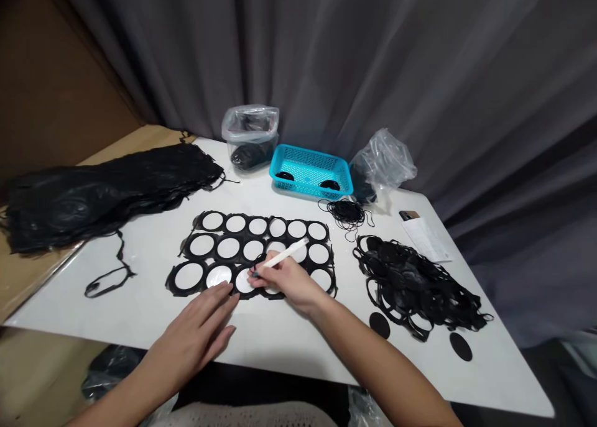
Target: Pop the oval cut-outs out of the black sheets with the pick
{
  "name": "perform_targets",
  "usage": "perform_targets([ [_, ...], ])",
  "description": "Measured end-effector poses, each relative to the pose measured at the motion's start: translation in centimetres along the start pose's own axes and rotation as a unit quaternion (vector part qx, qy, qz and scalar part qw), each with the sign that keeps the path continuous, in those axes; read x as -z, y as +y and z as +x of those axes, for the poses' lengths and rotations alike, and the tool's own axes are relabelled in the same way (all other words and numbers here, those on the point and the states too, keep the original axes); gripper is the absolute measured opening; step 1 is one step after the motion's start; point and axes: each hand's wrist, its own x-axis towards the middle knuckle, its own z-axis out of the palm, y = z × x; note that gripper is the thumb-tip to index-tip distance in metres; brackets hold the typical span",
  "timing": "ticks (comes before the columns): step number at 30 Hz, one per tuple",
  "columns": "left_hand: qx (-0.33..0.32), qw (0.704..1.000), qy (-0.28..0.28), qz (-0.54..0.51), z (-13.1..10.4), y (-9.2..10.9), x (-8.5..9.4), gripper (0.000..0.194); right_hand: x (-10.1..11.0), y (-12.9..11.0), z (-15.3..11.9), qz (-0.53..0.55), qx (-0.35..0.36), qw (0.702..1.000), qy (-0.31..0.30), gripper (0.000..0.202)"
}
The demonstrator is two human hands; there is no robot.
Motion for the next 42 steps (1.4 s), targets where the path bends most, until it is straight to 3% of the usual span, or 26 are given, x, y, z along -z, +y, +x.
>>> perform_targets([
  [3, -0.015, 1.0, -0.001, 0.023, -0.1, 0.1, -0.1, 0.04, -1.4, 1.1, -0.9, -0.154, 0.068, 0.986, -0.01, 0.023],
  [7, -0.027, 0.999, 0.003, 0.039, 0.1, 0.1, 0.0, 0.039, -2.4, 2.0, -1.3, -0.341, 0.148, 0.928, 0.024, 0.02],
  [15, -0.02, 0.999, -0.006, 0.027, 0.1, 0.2, -0.1, 0.039, -2.4, 2.2, -1.3, -0.418, 0.193, 0.887, 0.033, 0.021],
  [22, -0.018, 1.0, -0.01, 0.003, 0.0, 0.0, -0.3, 0.042, -2.7, 2.7, -1.9, -0.512, 0.26, 0.819, -0.009, 0.012],
  [31, -0.016, 1.0, -0.01, -0.001, -0.1, -0.1, -0.3, 0.043, -2.1, 2.0, -1.5, -0.449, 0.213, 0.867, 0.022, 0.02],
  [36, -0.023, 1.0, -0.018, 0.006, -0.1, -0.1, -0.3, 0.042, -2.1, 2.3, -1.6, -0.461, 0.224, 0.858, 0.024, 0.018],
  [39, -0.025, 0.999, -0.022, -0.002, -0.1, -0.2, -0.2, 0.042, -2.5, 3.3, -2.1, -0.512, 0.277, 0.813, -0.004, 0.012],
  [42, -0.025, 0.999, -0.021, -0.02, 0.1, -0.3, -0.2, 0.042, -2.6, 3.8, -2.1, -0.592, 0.333, 0.733, -0.04, 0.015],
])
